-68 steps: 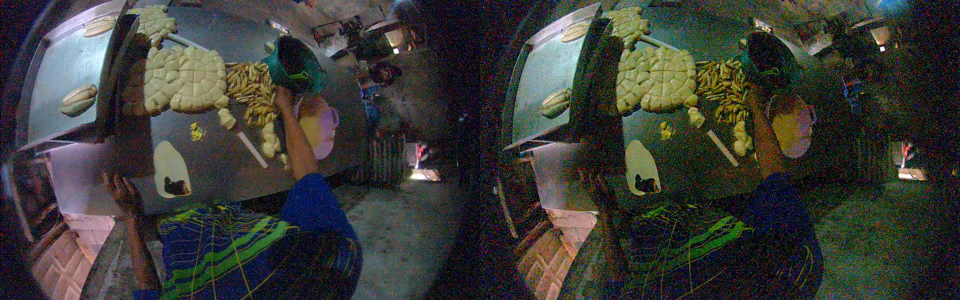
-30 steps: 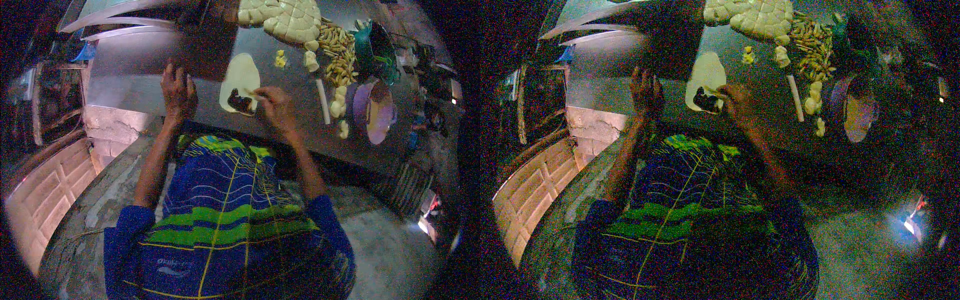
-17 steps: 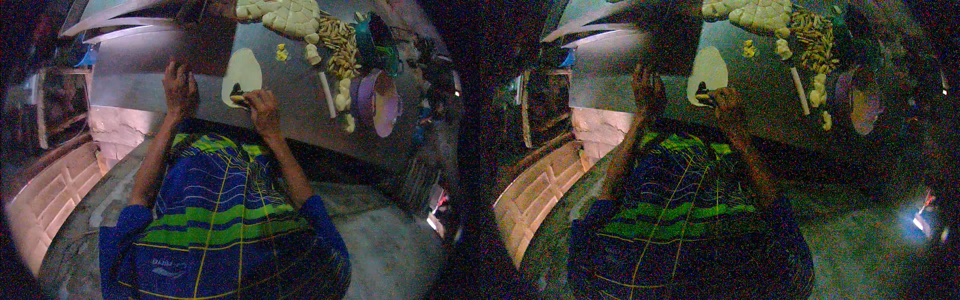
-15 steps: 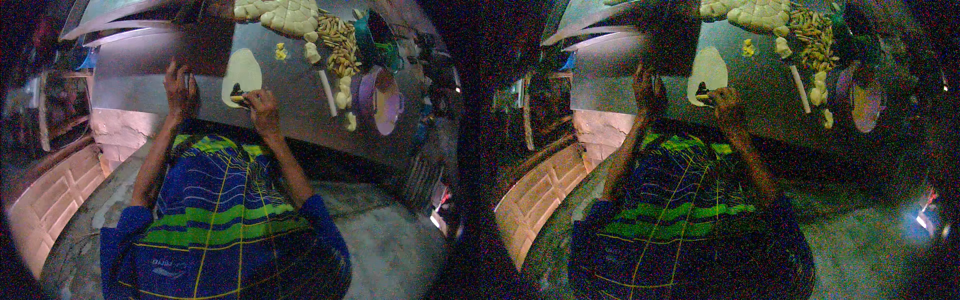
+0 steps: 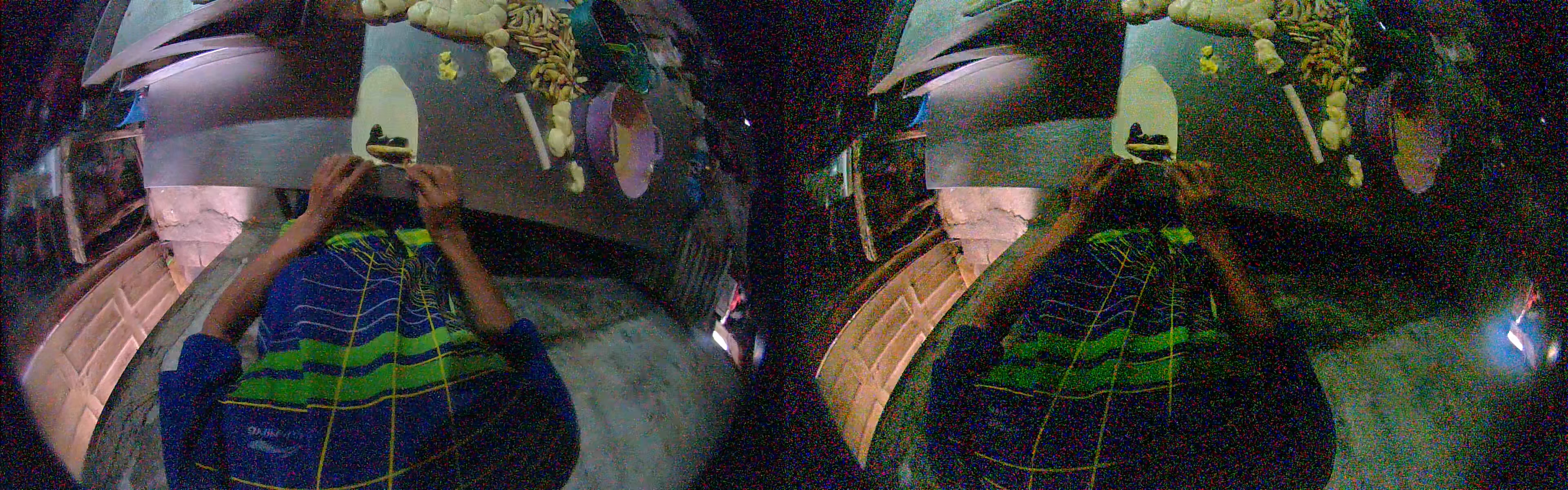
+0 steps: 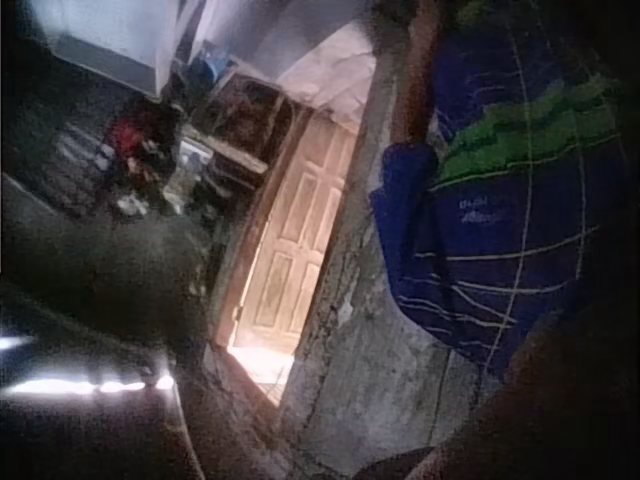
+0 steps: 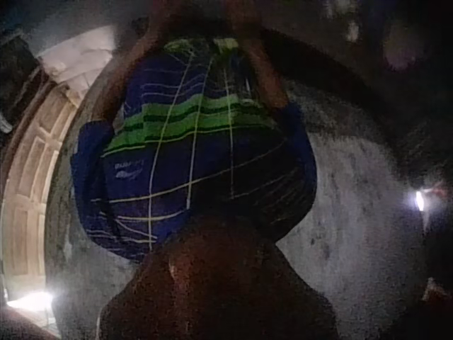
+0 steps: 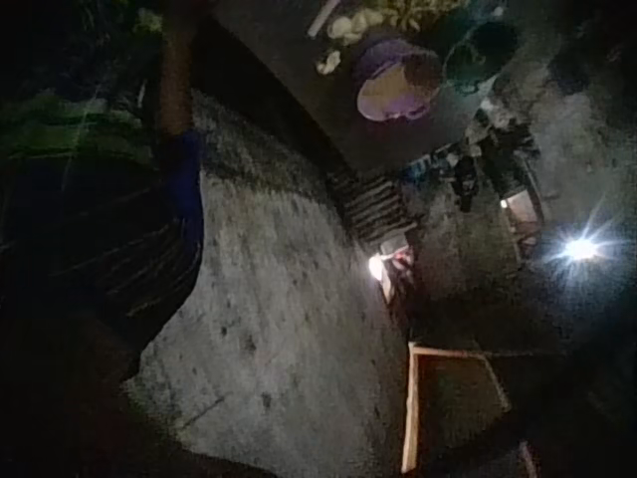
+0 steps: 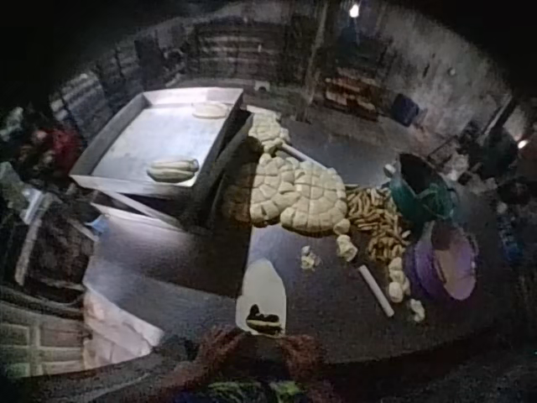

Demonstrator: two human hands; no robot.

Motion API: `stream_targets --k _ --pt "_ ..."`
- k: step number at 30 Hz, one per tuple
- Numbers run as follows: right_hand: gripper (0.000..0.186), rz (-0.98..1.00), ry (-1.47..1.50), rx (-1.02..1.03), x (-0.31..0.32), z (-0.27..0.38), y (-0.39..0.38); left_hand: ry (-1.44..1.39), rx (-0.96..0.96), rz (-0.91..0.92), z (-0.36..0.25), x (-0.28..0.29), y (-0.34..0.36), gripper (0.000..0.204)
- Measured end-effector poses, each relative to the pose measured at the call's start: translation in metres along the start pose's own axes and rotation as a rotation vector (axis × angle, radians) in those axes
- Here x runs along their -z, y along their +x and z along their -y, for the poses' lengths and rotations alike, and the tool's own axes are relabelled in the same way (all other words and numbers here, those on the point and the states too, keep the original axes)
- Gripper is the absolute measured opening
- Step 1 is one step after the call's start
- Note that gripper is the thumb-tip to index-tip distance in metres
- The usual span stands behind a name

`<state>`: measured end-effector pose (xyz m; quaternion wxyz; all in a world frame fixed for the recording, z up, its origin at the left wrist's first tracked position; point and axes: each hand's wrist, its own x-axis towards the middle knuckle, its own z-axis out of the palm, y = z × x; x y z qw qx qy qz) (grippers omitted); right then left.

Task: The person flattens pieces of dough by hand, applies a dark filling using a brush, rolls the dough into cylindrical shapes, and places them onto a large metal tray.

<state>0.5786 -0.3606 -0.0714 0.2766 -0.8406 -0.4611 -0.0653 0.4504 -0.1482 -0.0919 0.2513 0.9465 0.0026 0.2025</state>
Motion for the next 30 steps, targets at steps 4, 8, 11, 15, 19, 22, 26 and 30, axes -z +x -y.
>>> stream_targets --k 4,8,11,15,19,22,26,30 --pt "0.031 -0.012 -0.033 0.021 -0.011 0.006 0.003 0.035 0.012 0.059 0.008 -0.011 -0.002 0.040" --pt "0.021 0.052 -0.177 0.041 -0.026 0.000 0.009 0.064 0.005 0.028 0.014 -0.026 -0.001 0.041" --pt "0.017 0.170 -0.252 0.041 -0.027 0.002 0.014 0.055 -0.007 0.085 0.017 -0.021 0.002 0.041" --pt "0.014 0.288 0.153 0.021 -0.019 -0.029 0.024 -0.185 0.174 0.544 0.018 0.020 0.040 0.036" --pt "0.012 0.272 0.312 -0.048 -0.006 -0.039 0.057 -0.518 0.222 0.294 0.039 0.028 0.051 0.031" --pt "0.013 0.241 0.280 -0.116 -0.004 -0.038 0.078 -0.469 0.298 0.054 0.052 0.009 0.049 0.029" --pt "0.015 0.189 0.231 -0.137 0.010 -0.017 0.089 -0.272 0.272 -0.072 0.036 0.019 0.051 0.026" --pt "0.030 0.186 0.097 0.058 0.013 -0.018 0.074 -0.166 0.311 0.070 0.031 0.014 0.040 0.020"
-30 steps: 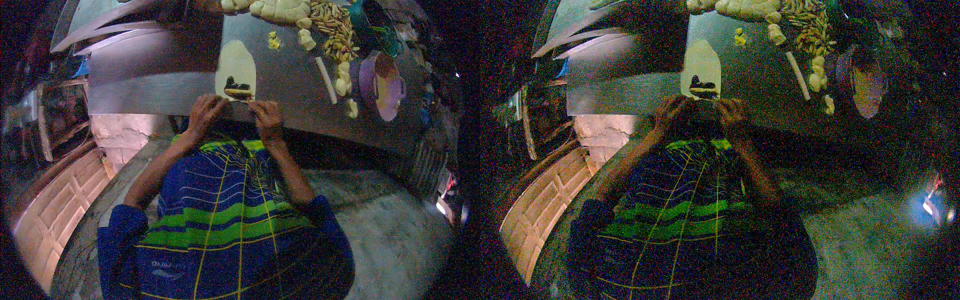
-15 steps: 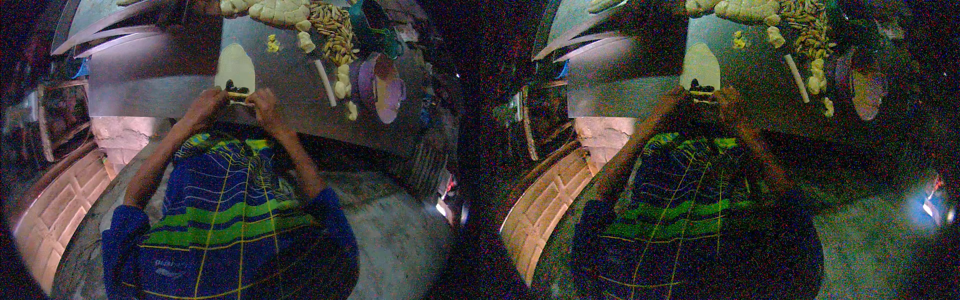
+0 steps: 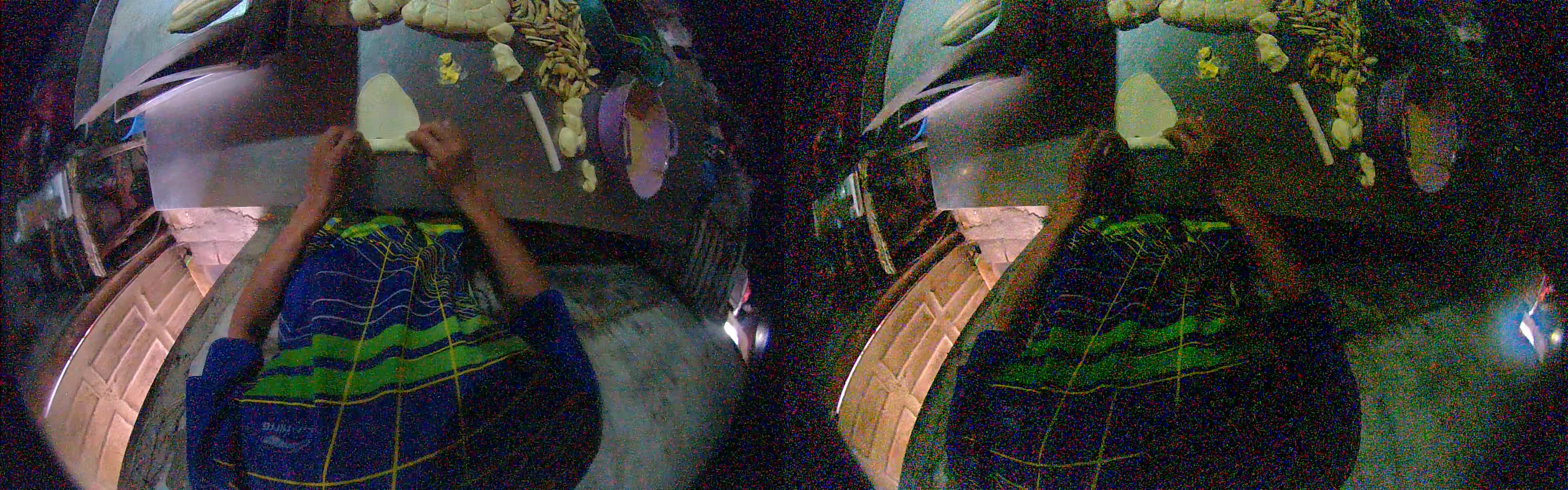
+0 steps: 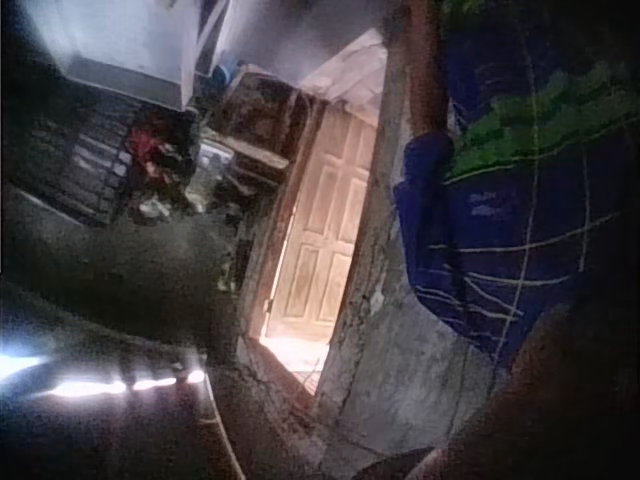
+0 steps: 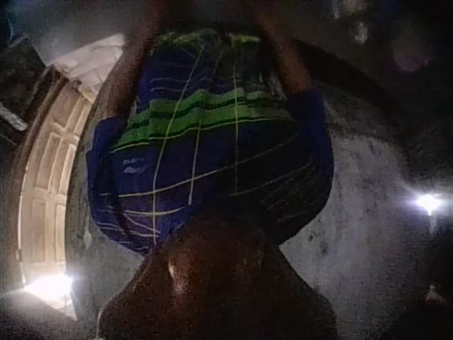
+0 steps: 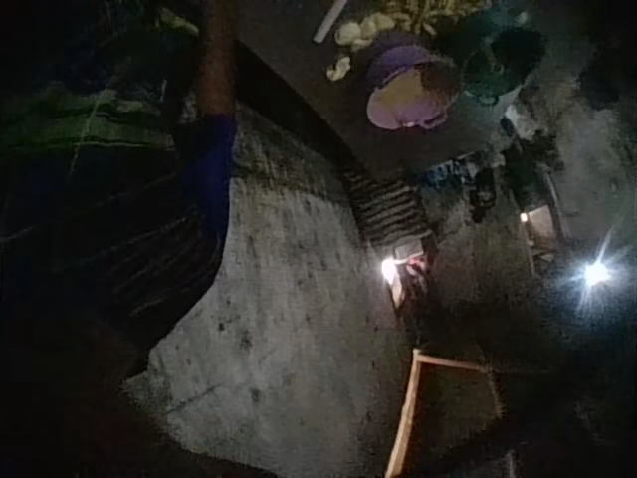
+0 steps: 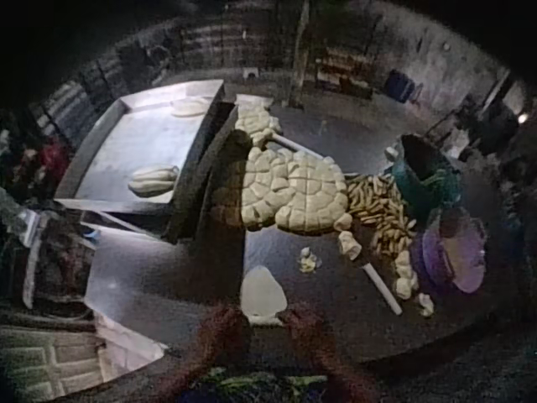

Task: The person flattens pieces of dough by hand, applies a dark filling using a brush, rolls the dough into cylindrical shapes, and places them onto a large metal tray.

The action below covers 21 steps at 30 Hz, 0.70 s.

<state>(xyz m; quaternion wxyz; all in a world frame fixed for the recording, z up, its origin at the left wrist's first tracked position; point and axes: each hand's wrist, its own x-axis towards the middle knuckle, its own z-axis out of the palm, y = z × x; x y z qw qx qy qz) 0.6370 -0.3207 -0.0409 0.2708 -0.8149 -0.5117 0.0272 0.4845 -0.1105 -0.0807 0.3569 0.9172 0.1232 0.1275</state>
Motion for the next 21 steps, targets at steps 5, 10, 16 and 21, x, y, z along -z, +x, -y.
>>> stream_targets --k 5,10,16,21 --pt "0.056 -0.035 -0.209 0.024 -0.004 0.007 -0.026 -0.248 0.181 0.142 -0.010 0.012 -0.018 0.021" --pt "0.064 -0.136 -0.120 -0.043 -0.011 0.019 -0.038 0.166 -0.247 -0.041 -0.016 0.016 -0.037 0.038" --pt "0.063 -0.138 -0.066 -0.107 -0.021 0.020 -0.053 0.215 -0.217 -0.012 -0.011 0.015 -0.046 0.051" --pt "0.058 -0.129 -0.257 0.012 -0.042 0.008 -0.061 0.365 -0.176 -0.044 -0.012 0.002 -0.062 0.061"
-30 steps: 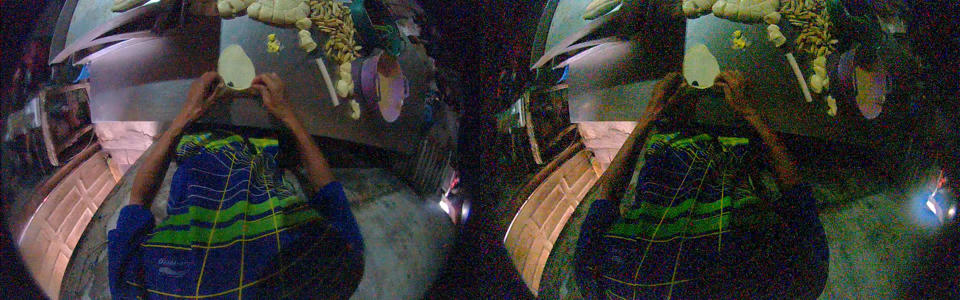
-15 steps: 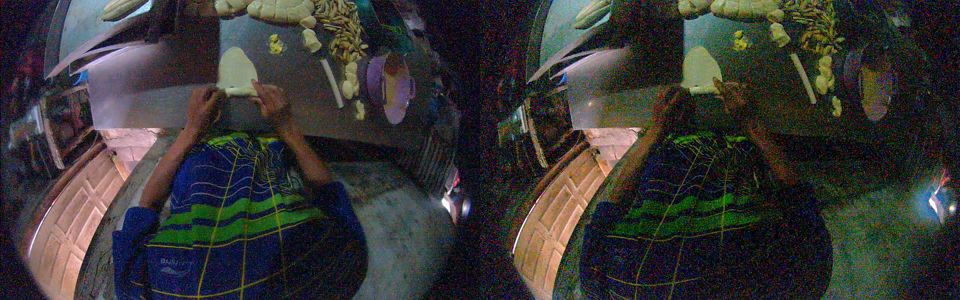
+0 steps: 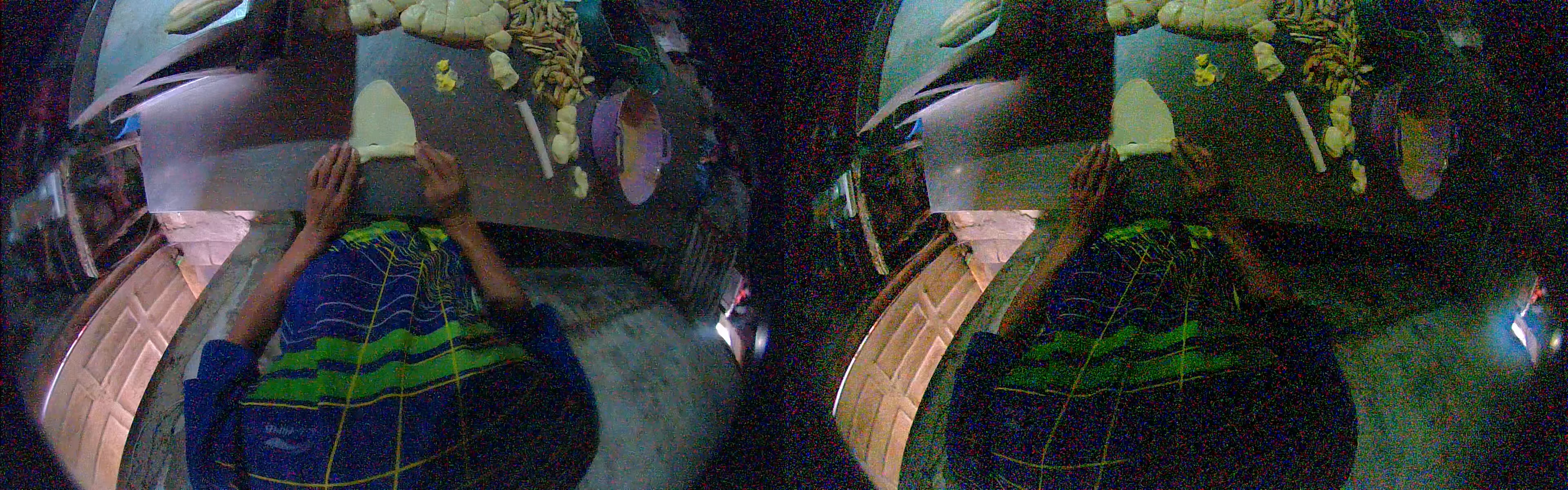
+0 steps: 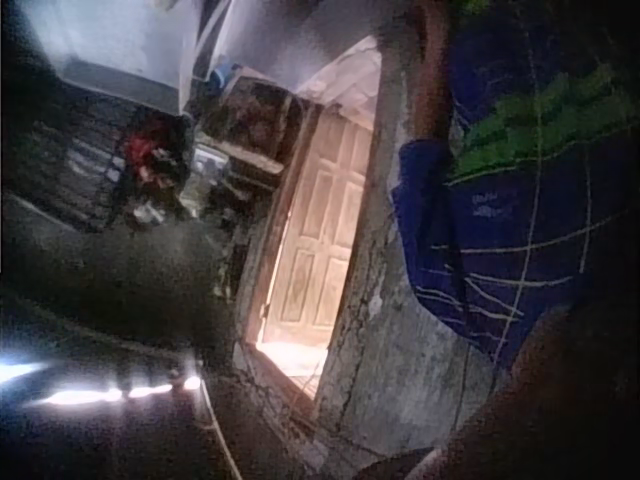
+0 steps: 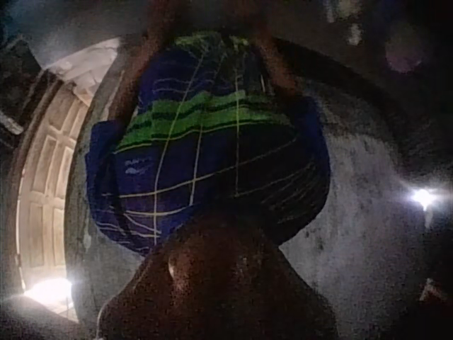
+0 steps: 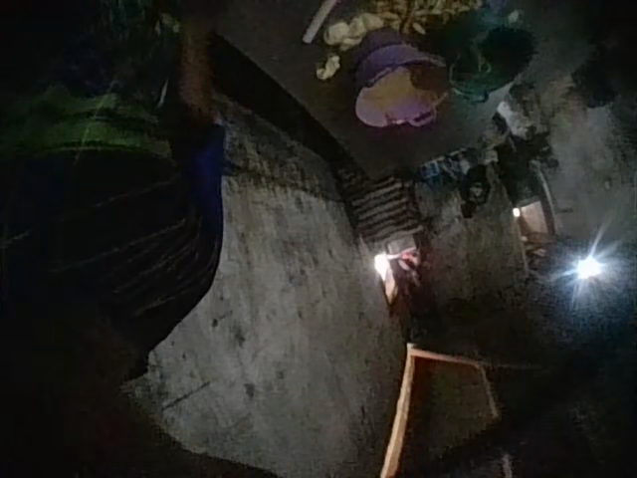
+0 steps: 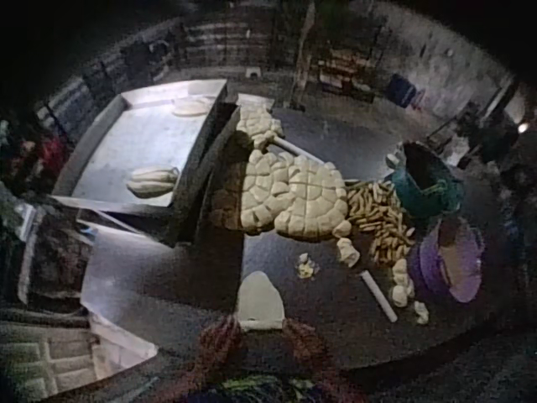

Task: The person flattens pieces of dough by hand, applies a dark filling using a brush, rolls the dough into cylindrical shapes, and places them onto a large metal tray.

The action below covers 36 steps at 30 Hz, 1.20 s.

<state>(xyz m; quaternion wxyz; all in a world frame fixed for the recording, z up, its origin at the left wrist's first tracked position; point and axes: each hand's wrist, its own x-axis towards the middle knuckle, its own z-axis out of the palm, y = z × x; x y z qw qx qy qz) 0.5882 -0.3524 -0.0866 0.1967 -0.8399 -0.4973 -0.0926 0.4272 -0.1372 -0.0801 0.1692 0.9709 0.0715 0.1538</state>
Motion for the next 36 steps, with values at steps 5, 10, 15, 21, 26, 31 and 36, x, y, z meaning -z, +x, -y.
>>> stream_targets --k 5,10,15,21,26,31,36 --pt "0.050 0.054 -0.037 -0.042 0.005 0.018 0.011 0.146 0.083 0.158 0.000 -0.008 -0.009 0.076" --pt "0.063 0.378 0.073 -0.176 0.007 0.040 0.007 0.056 0.122 0.209 -0.010 -0.016 -0.029 0.084" --pt "0.077 0.287 -0.092 -0.046 -0.018 0.057 -0.030 -0.005 0.087 0.194 -0.027 -0.019 -0.039 0.089" --pt "0.075 0.376 0.035 -0.104 -0.006 0.076 -0.019 -0.048 0.112 0.145 -0.034 -0.021 -0.035 0.092" --pt "0.074 0.378 0.001 -0.126 -0.014 0.077 -0.008 -0.063 0.112 0.179 -0.032 -0.023 -0.021 0.098" --pt "0.076 0.653 0.297 -0.382 0.005 0.081 0.026 -0.060 0.134 0.229 -0.027 -0.018 -0.014 0.100" --pt "0.081 0.295 0.055 -0.105 -0.020 0.061 0.025 -0.039 0.155 0.222 -0.020 -0.010 0.017 0.099"
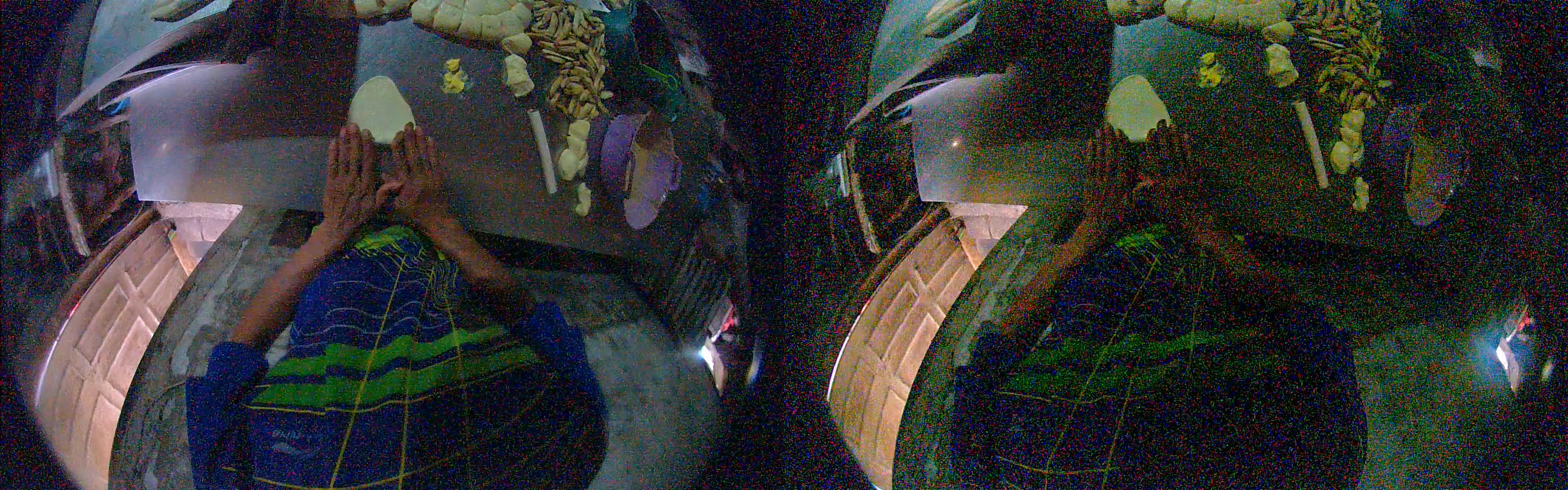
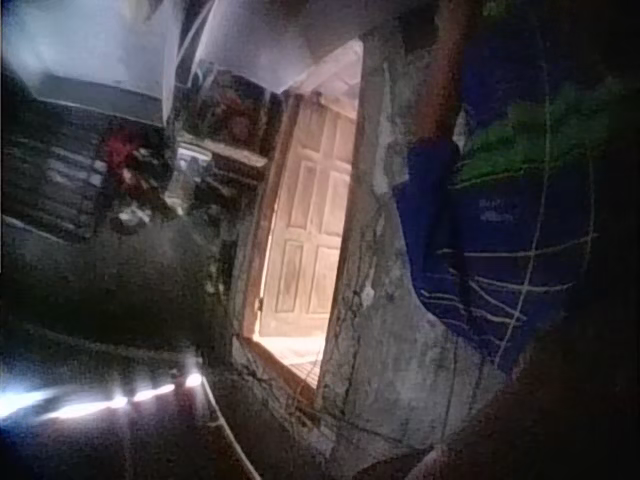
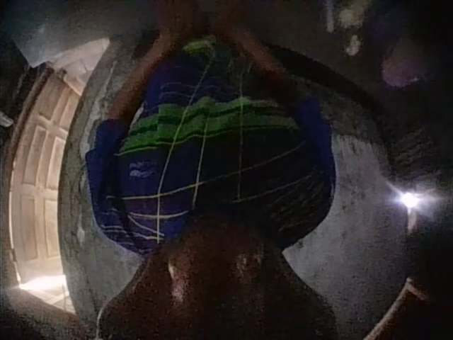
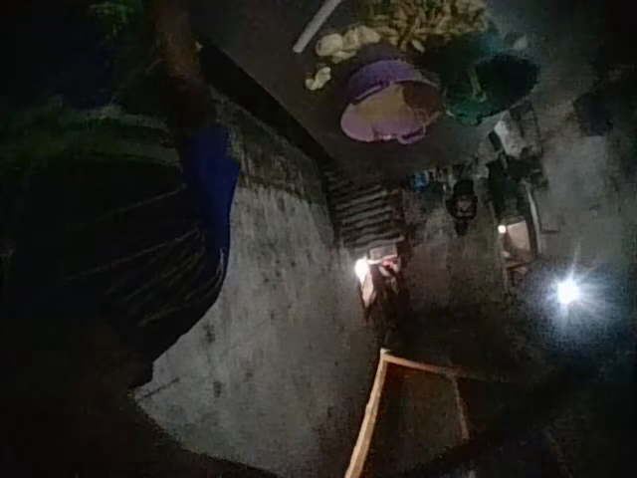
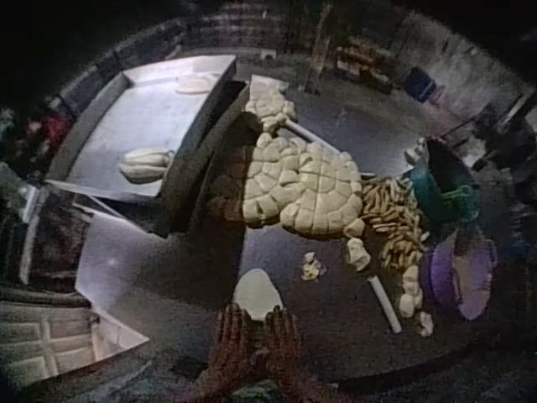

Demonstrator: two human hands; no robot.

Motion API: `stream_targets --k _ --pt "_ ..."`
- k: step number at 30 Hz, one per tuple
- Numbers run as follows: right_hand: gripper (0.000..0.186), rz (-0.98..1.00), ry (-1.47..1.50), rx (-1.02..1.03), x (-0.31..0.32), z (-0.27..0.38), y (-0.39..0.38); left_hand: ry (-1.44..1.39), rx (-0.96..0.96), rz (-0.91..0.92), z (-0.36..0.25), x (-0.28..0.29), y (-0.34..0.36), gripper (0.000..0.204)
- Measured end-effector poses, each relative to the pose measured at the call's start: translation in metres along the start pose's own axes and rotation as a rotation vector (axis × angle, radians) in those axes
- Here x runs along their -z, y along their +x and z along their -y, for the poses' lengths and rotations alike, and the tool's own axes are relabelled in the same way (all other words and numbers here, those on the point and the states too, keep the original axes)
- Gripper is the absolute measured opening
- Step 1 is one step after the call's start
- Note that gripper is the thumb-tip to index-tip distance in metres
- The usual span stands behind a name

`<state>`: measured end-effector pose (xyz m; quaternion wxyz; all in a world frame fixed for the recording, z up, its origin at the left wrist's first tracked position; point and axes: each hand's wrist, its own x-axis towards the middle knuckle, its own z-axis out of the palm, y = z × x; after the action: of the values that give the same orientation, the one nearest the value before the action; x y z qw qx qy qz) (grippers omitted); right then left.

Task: The person flattens pieces of dough by hand, applies a dark filling using a brush, rolls the dough into cylindrical shapes, and places them onto a large metal tray.

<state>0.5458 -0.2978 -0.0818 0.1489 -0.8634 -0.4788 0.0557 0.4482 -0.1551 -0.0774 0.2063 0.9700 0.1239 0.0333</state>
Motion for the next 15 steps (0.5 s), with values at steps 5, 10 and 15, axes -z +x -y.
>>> stream_targets --k 5,10,15 --pt "0.089 0.069 -0.107 0.021 -0.015 -0.003 -0.020 0.037 0.005 -0.045 0.005 -0.014 -0.028 0.100" --pt "0.093 0.013 -0.042 -0.007 0.006 -0.005 0.021 0.081 0.050 0.026 0.020 -0.008 -0.004 0.104" --pt "0.091 -0.022 -0.060 0.061 -0.001 -0.013 0.007 0.002 0.111 0.373 0.016 0.029 0.008 0.104"
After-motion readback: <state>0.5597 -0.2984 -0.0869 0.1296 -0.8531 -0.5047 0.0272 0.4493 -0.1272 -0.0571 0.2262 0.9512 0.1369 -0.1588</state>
